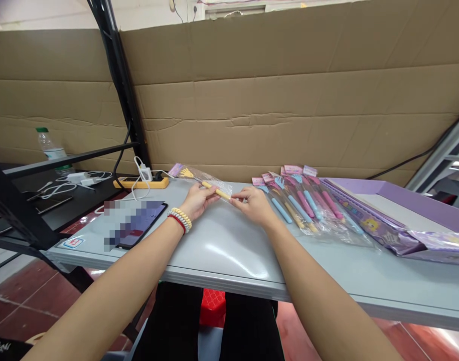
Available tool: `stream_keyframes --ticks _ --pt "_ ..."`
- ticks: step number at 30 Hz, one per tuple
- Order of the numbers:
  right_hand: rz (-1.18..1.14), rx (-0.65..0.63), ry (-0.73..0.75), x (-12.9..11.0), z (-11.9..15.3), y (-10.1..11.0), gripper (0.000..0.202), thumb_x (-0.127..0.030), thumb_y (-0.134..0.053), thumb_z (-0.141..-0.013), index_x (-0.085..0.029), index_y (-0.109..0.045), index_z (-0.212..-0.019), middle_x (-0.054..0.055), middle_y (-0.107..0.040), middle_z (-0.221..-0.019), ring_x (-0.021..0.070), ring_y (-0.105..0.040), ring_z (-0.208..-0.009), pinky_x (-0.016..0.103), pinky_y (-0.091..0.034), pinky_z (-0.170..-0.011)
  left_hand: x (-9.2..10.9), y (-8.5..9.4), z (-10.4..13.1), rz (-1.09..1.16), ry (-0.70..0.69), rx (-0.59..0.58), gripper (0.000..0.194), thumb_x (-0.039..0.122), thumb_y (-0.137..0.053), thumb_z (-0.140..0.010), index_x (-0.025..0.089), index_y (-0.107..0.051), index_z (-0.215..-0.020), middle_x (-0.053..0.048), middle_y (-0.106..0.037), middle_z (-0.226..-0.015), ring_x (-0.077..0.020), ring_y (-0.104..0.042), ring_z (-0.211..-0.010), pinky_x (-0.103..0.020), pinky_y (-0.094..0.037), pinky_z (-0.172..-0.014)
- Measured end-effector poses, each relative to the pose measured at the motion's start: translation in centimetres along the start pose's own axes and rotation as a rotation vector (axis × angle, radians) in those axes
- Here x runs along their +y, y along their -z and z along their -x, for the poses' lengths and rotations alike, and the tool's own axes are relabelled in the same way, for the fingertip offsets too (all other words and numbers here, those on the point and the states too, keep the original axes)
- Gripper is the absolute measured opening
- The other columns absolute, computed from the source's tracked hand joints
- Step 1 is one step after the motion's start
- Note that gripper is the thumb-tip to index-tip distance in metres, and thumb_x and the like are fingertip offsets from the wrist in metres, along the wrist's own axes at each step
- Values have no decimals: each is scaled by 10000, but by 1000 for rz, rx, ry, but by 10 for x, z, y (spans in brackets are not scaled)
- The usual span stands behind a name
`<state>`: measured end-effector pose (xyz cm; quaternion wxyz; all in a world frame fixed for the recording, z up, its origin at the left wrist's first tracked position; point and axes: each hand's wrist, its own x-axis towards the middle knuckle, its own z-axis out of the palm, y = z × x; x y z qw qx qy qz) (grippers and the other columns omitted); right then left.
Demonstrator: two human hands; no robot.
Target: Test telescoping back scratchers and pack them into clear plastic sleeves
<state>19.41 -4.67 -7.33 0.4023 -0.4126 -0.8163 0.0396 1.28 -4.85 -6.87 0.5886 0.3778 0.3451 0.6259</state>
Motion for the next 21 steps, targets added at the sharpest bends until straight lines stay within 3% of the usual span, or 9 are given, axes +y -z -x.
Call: stream_keyframes --ticks 15,21 --pt "-7 -40 -29 -6 1 1 274 -378 -575 -764 -166 -749 -753 46 -621 -640 141 -497 -612 264 -356 -593 -1 0 2 -59 26 -31 234 24 -624 -786 156 -450 -868 -29 -637 -757 -135 -660 -677 -374 -549 -814" --pt "-76 -47 -40 -7 2 -2 337 -440 -575 -769 -162 -754 -832 47 -626 -664 133 -486 -600 260 -356 -590 -2 -1 4 -76 56 -66 219 41 -638 -783 146 -464 -864 -51 -652 -785 -143 -669 -699 -366 -544 -818"
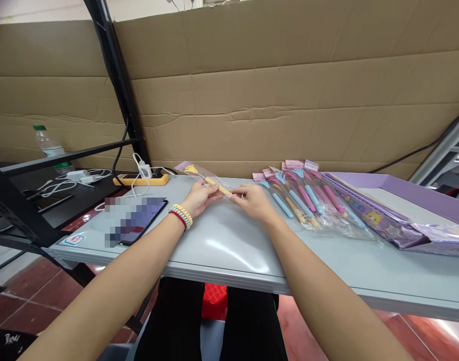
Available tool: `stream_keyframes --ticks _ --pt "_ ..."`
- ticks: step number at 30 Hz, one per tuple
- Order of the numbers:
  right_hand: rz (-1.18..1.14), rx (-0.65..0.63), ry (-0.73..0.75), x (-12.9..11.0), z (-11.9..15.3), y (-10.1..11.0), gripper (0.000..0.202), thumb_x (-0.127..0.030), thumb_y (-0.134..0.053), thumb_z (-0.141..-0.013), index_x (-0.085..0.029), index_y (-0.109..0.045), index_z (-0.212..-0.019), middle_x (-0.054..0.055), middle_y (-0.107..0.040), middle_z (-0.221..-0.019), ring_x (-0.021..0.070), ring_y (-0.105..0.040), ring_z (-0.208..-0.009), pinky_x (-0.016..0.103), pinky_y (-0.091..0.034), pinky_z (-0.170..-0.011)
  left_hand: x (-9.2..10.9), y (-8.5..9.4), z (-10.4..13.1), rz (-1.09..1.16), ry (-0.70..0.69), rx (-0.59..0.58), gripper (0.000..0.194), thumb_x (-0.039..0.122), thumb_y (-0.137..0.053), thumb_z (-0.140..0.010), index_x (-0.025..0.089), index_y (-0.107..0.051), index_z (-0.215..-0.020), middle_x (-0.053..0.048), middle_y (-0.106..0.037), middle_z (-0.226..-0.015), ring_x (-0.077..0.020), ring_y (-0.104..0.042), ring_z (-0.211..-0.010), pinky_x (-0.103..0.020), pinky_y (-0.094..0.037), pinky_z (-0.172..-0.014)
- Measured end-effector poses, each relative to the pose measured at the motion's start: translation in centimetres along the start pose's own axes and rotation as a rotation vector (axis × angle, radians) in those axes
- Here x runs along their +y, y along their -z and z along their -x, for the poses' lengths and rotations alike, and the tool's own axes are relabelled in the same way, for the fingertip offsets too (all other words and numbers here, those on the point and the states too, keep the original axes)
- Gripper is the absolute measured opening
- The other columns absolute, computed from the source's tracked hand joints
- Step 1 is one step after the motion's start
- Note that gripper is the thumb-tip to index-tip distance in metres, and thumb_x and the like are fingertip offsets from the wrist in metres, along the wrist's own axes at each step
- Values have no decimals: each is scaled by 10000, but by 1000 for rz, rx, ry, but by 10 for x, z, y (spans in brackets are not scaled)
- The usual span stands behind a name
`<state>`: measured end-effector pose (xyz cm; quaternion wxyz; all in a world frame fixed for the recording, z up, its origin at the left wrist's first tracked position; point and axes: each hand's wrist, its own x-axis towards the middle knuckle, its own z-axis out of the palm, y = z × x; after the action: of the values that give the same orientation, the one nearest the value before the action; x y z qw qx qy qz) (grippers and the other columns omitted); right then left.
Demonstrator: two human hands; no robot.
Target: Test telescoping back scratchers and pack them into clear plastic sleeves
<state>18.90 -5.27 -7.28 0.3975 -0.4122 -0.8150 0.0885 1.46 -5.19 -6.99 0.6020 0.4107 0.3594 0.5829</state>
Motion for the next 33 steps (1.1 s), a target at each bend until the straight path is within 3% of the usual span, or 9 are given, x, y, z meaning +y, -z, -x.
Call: stream_keyframes --ticks 3,11,16,19,23,28,31,33 --pt "8 -26 -15 -3 0 0 328 -423 -551 -770 -148 -731 -777 49 -628 -679 132 -497 -609 253 -360 -588 -1 0 -1 -13 -9 9 236 35 -636 -776 149 -456 -878 -41 -647 -773 -141 -663 -675 -371 -547 -797" --pt "11 -151 -240 -8 0 6 194 -329 -564 -658 -152 -642 -678 -26 -475 -530 90 -385 -497 229 -274 -470 3 5 -9 31 -144 180 195 91 -588 -818 173 -427 -888 -2 -617 -724 -111 -628 -659 -343 -547 -755" --pt "-55 -179 -246 -4 1 1 293 -445 -567 -702 -155 -612 -682 -2 -537 -574 101 -413 -524 232 -293 -479 3 3 -6 61 -131 85 221 103 -647 -774 168 -454 -858 -14 -624 -729 -131 -642 -674 -364 -542 -768" --pt "-109 -197 -240 0 -1 -1 328 -475 -550 -724 -156 -626 -725 -2 -541 -573 103 -406 -521 236 -295 -487 4 2 -7 100 -94 56 247 236 -695 -766 166 -482 -872 -40 -638 -764 -153 -652 -693 -364 -541 -751" --pt "-183 -238 -273 5 -2 5 305 -451 -573 -697 -151 -627 -720 -4 -546 -595 104 -414 -540 238 -303 -507 12 12 -14 224 -163 251 240 389 -595 -835 178 -487 -875 -32 -630 -756 -155 -650 -681 -309 -538 -685" --pt "-241 -312 -306 10 0 19 338 -479 -645 -646 -142 -623 -670 -37 -411 -541 80 -327 -524 237 -234 -493 27 36 -20 419 -262 546 106 274 -463 -899 186 -498 -946 -19 -619 -797 -123 -634 -652 -251 -518 -628" --pt "-377 -354 -354 15 2 26 375 -510 -670 -649 -140 -636 -702 -47 -357 -524 68 -284 -496 234 -202 -466 31 44 -19 396 -245 600 101 222 -473 -891 171 -508 -971 -40 -631 -846 -116 -634 -655 -236 -508 -610" --pt "-519 -287 -420 20 2 29 405 -523 -696 -635 -135 -633 -729 -46 -364 -524 61 -287 -472 225 -201 -440 32 45 -18 361 -243 597 114 235 -477 -896 166 -517 -978 -48 -637 -866 -117 -639 -651 -238 -508 -612"
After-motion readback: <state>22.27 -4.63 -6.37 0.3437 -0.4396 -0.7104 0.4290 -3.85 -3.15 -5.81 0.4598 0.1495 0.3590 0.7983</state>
